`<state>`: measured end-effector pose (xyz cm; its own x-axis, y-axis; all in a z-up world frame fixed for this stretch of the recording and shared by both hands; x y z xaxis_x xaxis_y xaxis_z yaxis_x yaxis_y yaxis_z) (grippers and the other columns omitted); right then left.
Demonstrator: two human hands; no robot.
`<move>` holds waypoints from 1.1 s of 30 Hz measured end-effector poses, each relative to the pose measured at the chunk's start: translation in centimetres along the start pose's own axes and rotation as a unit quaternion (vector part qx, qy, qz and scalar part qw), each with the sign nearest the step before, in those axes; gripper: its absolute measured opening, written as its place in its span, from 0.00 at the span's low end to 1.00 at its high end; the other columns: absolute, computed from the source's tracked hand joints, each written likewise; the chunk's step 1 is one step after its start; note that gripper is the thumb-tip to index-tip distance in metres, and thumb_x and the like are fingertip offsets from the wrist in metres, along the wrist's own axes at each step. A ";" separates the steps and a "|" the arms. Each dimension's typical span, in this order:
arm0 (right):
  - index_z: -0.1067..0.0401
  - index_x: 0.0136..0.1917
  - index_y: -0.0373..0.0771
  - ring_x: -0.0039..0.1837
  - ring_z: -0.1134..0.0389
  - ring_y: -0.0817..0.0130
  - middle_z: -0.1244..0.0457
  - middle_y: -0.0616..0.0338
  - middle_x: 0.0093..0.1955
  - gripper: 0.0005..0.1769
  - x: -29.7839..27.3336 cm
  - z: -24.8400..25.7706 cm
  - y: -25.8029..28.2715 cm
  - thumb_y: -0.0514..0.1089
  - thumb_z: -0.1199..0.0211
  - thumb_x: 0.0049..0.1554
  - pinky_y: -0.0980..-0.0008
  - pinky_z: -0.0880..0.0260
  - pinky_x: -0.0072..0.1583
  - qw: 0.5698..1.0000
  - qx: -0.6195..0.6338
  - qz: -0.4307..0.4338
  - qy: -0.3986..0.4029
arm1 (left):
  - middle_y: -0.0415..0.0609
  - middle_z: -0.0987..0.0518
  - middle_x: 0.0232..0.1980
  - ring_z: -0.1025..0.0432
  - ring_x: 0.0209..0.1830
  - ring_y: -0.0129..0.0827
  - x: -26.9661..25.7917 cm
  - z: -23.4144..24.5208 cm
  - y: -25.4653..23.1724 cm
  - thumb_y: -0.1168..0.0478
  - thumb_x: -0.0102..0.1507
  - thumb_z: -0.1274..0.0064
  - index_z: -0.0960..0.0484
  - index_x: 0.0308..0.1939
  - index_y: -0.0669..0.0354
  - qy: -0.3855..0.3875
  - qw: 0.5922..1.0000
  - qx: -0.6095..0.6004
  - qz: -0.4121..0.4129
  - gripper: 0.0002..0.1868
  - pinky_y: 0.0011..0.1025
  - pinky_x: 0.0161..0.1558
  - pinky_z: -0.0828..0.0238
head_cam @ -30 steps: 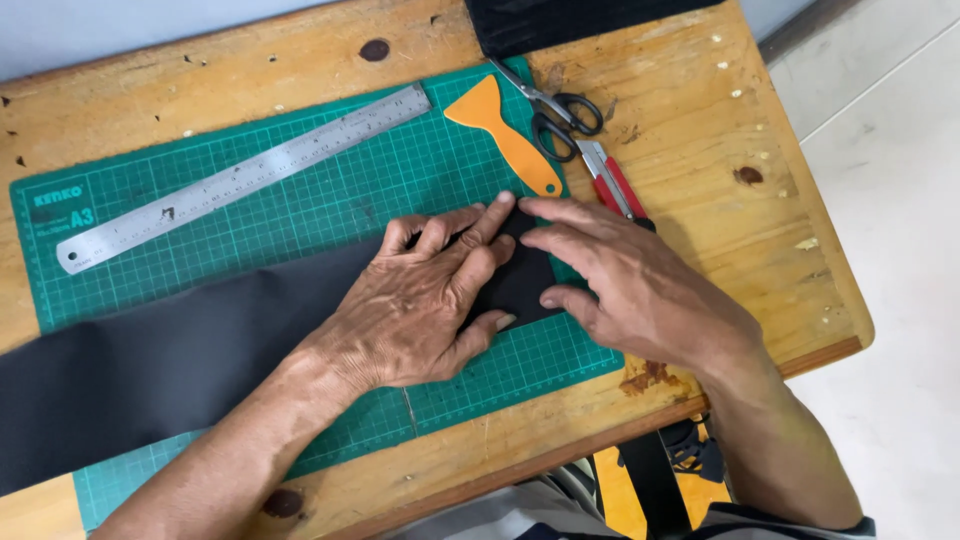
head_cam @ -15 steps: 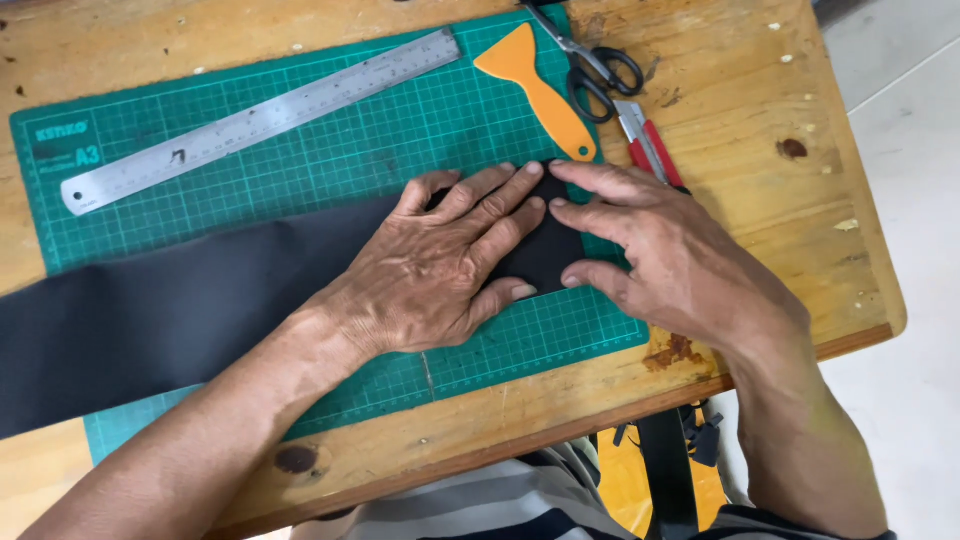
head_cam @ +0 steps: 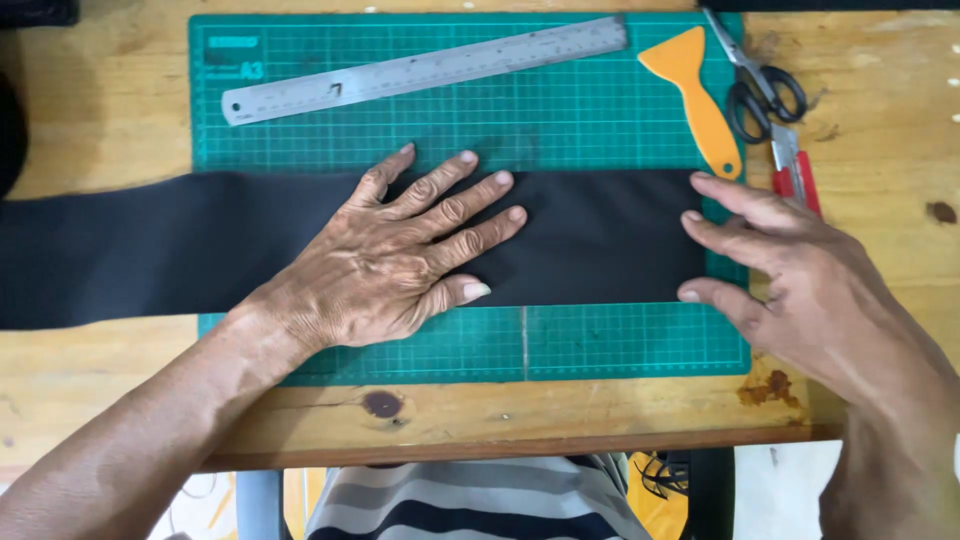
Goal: The person measures and cuts a long strip of black fabric on a green cutting mat using a metal ruler and a red utility knife. They align the ruler to mark straight lines and slice through the material to create rectangular pieces.
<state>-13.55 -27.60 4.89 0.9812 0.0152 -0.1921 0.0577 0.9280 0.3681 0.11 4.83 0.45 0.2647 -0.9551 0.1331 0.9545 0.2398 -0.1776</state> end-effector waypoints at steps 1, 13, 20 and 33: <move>0.27 0.67 0.39 0.68 0.33 0.66 0.43 0.62 0.81 0.35 0.0 -0.3 -0.1 0.50 0.28 0.47 0.62 0.31 0.64 1.000 -0.001 0.010 0.003 | 0.44 0.49 0.85 0.56 0.86 0.45 -0.8 0.2 0.4 0.39 0.76 0.74 0.47 0.83 0.43 -0.001 1.000 0.003 0.010 0.33 0.56 0.80 0.65; 0.25 0.66 0.30 0.58 0.32 0.66 0.38 0.54 0.78 0.36 -0.2 -0.8 0.3 0.40 0.26 0.43 0.66 0.34 0.70 0.997 0.007 0.049 -0.063 | 0.43 0.49 0.85 0.55 0.86 0.45 -5.2 1.2 2.7 0.38 0.75 0.79 0.45 0.82 0.40 -0.016 0.999 -0.003 0.038 0.33 0.58 0.78 0.63; 0.25 0.67 0.39 0.75 0.37 0.65 0.39 0.59 0.79 0.35 -0.4 -1.2 -1.1 0.47 0.28 0.46 0.64 0.38 0.73 0.997 -0.037 0.041 -0.054 | 0.44 0.47 0.85 0.54 0.85 0.46 -5.0 1.4 2.8 0.37 0.75 0.80 0.43 0.81 0.40 -0.017 0.999 -0.009 0.036 0.33 0.56 0.77 0.65; 0.25 0.65 0.43 0.75 0.38 0.65 0.41 0.63 0.80 0.31 -0.2 -0.5 -0.3 0.48 0.29 0.48 0.64 0.41 0.74 0.999 0.013 0.021 -0.034 | 0.50 0.31 0.76 0.46 0.80 0.52 -5.3 1.8 2.3 0.42 0.72 0.62 0.27 0.69 0.61 -0.080 0.996 -0.013 0.029 0.32 0.59 0.75 0.56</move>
<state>-13.88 -27.69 4.37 0.9930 0.0282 -0.1149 0.0199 0.9173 0.3976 1.20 10.74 1.08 0.3390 -0.8997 0.2751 0.9339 0.2866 -0.2136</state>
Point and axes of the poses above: each hand's wrist, its own x-axis towards the middle knuckle, its own z-axis out of the back of the hand, y = z × x, the point moved 1 cm from there along x, towards the middle knuckle
